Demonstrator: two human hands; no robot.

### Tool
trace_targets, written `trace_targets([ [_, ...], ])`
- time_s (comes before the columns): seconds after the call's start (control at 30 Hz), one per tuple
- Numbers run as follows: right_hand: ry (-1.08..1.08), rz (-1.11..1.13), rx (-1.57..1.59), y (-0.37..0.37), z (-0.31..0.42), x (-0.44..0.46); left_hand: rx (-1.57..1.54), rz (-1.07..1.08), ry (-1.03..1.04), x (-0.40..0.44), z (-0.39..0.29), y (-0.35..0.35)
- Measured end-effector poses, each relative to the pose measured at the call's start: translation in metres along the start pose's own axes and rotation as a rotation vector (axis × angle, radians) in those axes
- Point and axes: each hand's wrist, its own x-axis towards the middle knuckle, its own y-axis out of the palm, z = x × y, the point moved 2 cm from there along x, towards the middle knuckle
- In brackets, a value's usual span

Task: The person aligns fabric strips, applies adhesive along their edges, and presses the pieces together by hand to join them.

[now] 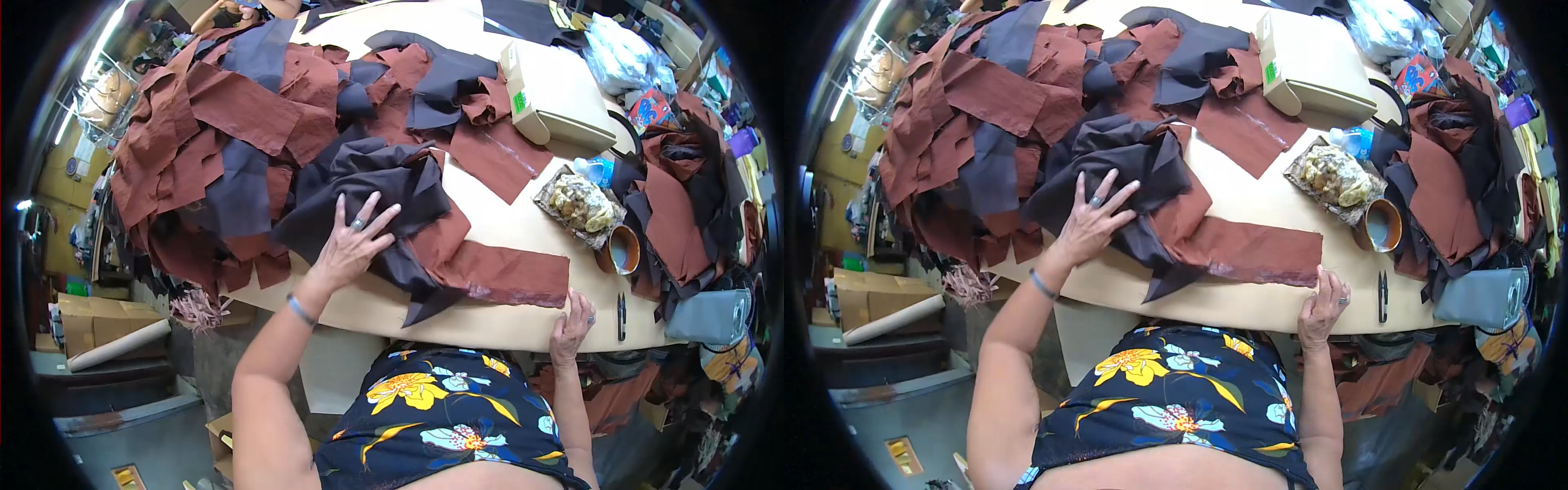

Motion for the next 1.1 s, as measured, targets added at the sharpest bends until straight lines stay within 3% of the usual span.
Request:
trace_targets([
  [0.1,0.092,-0.02,0.15,-0.002,-0.007,0.004,0.029,-0.095,0.119,0.028,0.007,-0.005],
  [0.3,0.183,-0.036,0.273,0.003,-0.021,-0.003,-0.367,-0.467,-0.269,0.072,0.027,-0.107],
  [0.4,0.159,-0.012,0.321,0.008,-0.023,-0.001,-0.287,-0.483,-0.392,0.089,0.039,-0.153],
  [0.5,0.163,0.033,0.299,0.009,-0.023,-0.001,-0.105,-0.566,-0.44,0.105,0.057,-0.204],
  [0.57,0.157,0.013,0.3,0.013,-0.026,-0.002,0.218,-0.71,-0.418,0.109,0.069,-0.252],
  [0.63,0.168,0.014,0.282,0.012,-0.025,-0.003,0.489,-0.579,-0.588,0.114,0.1,-0.298],
  [0.7,0.169,0.014,0.28,0.01,-0.023,-0.002,0.904,-0.808,-0.269,0.092,0.14,-0.347],
  [0.77,0.167,0.02,0.244,0.01,-0.02,-0.002,0.841,-0.464,-0.75,0.083,0.159,-0.404],
  [0.8,0.164,0.027,0.208,0.01,-0.021,-0.003,0.977,-0.69,-0.347,0.07,0.166,-0.42],
  [0.87,0.163,0.044,0.158,0.009,-0.02,-0.001,1.059,-0.697,-0.275,0.051,0.182,-0.445],
  [0.97,0.169,0.065,0.101,0.008,-0.017,-0.001,1.132,-0.539,-0.342,0.032,0.214,-0.469],
  [1.0,0.162,0.07,0.08,0.01,-0.018,-0.001,1.264,-0.584,-0.254,0.031,0.231,-0.47],
  [1.1,0.135,0.087,-0.041,0.016,-0.018,-0.004,1.128,-0.49,-0.567,0.018,0.276,-0.426],
])
